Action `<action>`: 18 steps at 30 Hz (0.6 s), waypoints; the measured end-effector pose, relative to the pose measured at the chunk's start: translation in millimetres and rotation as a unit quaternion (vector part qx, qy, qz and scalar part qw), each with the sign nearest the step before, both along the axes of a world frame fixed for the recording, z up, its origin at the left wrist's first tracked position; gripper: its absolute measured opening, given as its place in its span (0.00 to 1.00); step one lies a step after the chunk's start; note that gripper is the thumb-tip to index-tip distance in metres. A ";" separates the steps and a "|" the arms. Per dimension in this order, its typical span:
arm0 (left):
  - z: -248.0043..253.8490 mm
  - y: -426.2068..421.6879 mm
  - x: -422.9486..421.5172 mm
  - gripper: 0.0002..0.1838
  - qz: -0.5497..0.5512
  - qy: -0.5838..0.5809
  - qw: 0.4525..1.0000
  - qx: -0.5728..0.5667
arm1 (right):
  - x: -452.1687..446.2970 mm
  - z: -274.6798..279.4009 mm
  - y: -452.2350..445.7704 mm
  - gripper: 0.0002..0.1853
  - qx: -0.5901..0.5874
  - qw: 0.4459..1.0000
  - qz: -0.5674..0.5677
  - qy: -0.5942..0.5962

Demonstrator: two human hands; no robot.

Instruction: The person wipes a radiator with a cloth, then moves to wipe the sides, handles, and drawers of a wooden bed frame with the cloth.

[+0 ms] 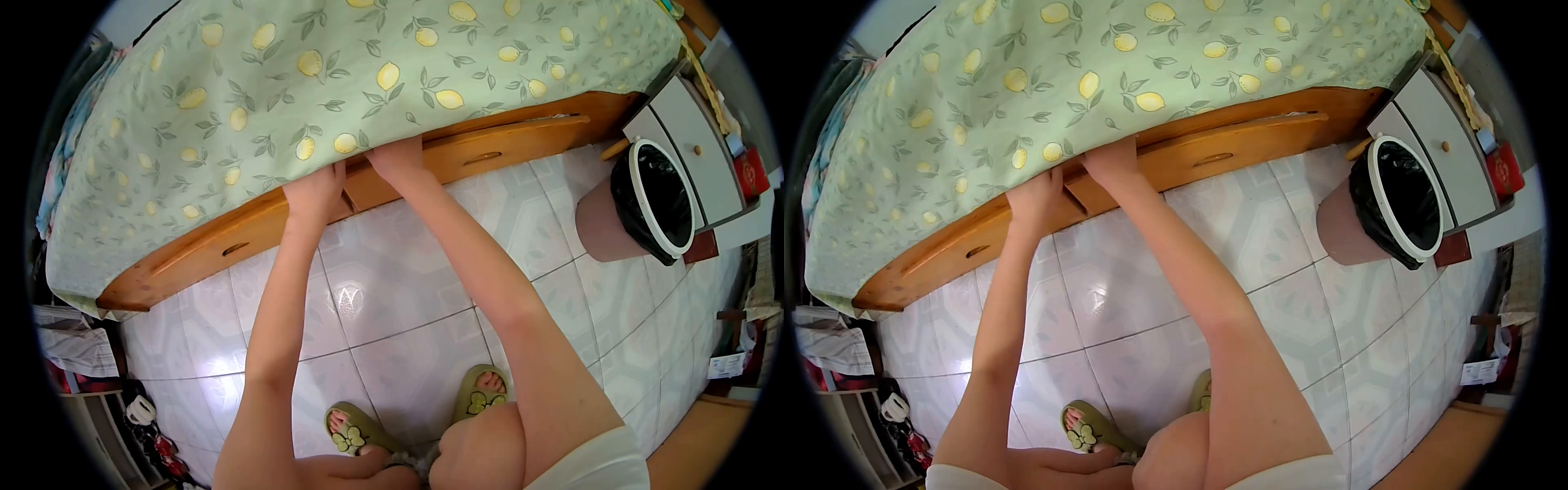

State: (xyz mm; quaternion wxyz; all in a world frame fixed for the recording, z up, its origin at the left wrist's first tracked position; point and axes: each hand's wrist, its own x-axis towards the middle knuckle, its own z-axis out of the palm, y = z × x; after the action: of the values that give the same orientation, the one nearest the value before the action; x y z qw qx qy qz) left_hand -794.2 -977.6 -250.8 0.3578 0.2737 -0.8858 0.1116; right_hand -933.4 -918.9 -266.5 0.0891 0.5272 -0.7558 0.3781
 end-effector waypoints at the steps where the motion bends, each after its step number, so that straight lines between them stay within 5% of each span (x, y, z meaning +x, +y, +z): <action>1: -2.1 1.3 -1.7 0.14 0.003 -0.012 1.000 -0.012 | 1.0 1.8 -0.6 0.21 -0.015 1.000 -0.009 -0.017; 10: -53.7 7.7 5.0 0.20 -0.002 -0.098 0.995 0.031 | -17.3 -46.4 21.0 0.19 -0.078 0.973 -0.002 0.216; 18: -71.1 28.3 10.2 0.33 -0.019 -0.157 0.986 -0.060 | -14.6 -53.6 38.5 0.21 -0.045 0.990 0.101 0.090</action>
State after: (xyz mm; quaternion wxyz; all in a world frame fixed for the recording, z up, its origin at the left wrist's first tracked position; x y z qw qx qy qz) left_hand -784.0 -949.2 -322.0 0.2325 0.2139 -0.9277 0.1988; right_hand -948.1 -880.4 -320.1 0.1417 0.6280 -0.6696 0.3704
